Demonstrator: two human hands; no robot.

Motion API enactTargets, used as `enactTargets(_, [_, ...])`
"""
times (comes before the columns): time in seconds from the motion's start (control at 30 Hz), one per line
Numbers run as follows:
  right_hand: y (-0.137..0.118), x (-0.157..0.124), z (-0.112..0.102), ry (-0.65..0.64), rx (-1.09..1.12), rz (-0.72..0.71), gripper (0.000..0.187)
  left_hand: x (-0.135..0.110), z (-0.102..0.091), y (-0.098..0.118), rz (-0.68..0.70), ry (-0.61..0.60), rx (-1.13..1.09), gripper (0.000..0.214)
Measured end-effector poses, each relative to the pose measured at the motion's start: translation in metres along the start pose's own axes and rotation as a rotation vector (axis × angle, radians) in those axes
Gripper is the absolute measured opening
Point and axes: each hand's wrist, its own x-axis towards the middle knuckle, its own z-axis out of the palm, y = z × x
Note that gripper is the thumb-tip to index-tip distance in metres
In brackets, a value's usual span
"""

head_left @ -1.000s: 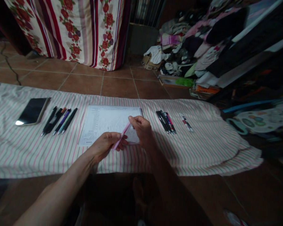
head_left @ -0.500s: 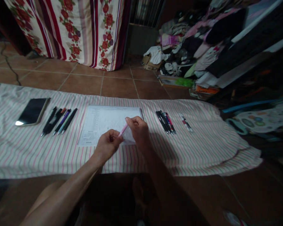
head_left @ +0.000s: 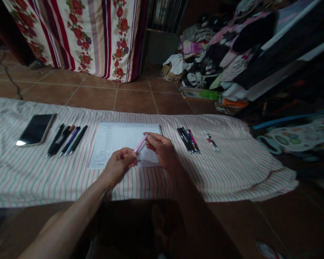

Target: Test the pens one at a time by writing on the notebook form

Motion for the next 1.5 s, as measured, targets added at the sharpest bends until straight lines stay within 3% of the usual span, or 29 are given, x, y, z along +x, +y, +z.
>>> enactTargets(0.2, [-0.001, 0.0, -0.001, -0.025, 0.009, 0.004, 0.031, 0.002, -0.004, -0.002, 0.02, -0.006, 0.142, 0.026])
enactTargets(0.37, [0.004, -0.002, 0.006, 0.051, -0.058, -0.107, 0.022, 0.0, -0.009, -0.006, 0.355, 0.239, 0.706, 0.014])
enactTargets(0.47, [0.007, -0.003, 0.01, 0.1, -0.087, -0.12, 0.025, 0.0, -0.01, -0.005, 0.485, 0.328, 0.853, 0.011])
enactTargets(0.57, [0.008, -0.002, 0.01, 0.061, -0.029, -0.047, 0.028, 0.003, -0.009, -0.007, 0.419, 0.272, 0.708, 0.012])
enactTargets(0.7, [0.005, -0.001, 0.007, 0.005, 0.145, 0.035, 0.035, 0.006, -0.006, -0.009, 0.174, 0.174, 0.324, 0.022])
enactTargets(0.8, [0.003, -0.001, 0.005, -0.012, 0.111, 0.051, 0.035, 0.006, -0.004, -0.008, 0.083, 0.113, 0.199, 0.028])
enactTargets(0.97, [0.005, 0.002, 0.003, 0.003, 0.038, 0.014, 0.03, 0.005, -0.008, -0.007, 0.137, 0.108, 0.292, 0.025])
enactTargets(1.1, [0.008, 0.002, 0.006, 0.073, -0.093, -0.089, 0.023, 0.002, -0.012, -0.007, 0.358, 0.228, 0.624, 0.012])
enactTargets(1.2, [0.008, -0.001, 0.011, 0.127, -0.179, -0.133, 0.024, 0.0, -0.01, -0.005, 0.41, 0.305, 0.731, 0.01])
enactTargets(1.3, [0.007, -0.003, 0.013, 0.09, -0.105, -0.09, 0.026, 0.0, -0.007, -0.004, 0.366, 0.268, 0.606, 0.013])
enactTargets(1.4, [0.004, -0.004, 0.012, -0.01, 0.076, 0.001, 0.032, 0.002, -0.005, -0.005, 0.225, 0.171, 0.383, 0.02])
enactTargets(1.5, [0.003, -0.003, 0.007, -0.051, 0.117, 0.019, 0.032, 0.004, -0.005, -0.008, 0.139, 0.109, 0.266, 0.023])
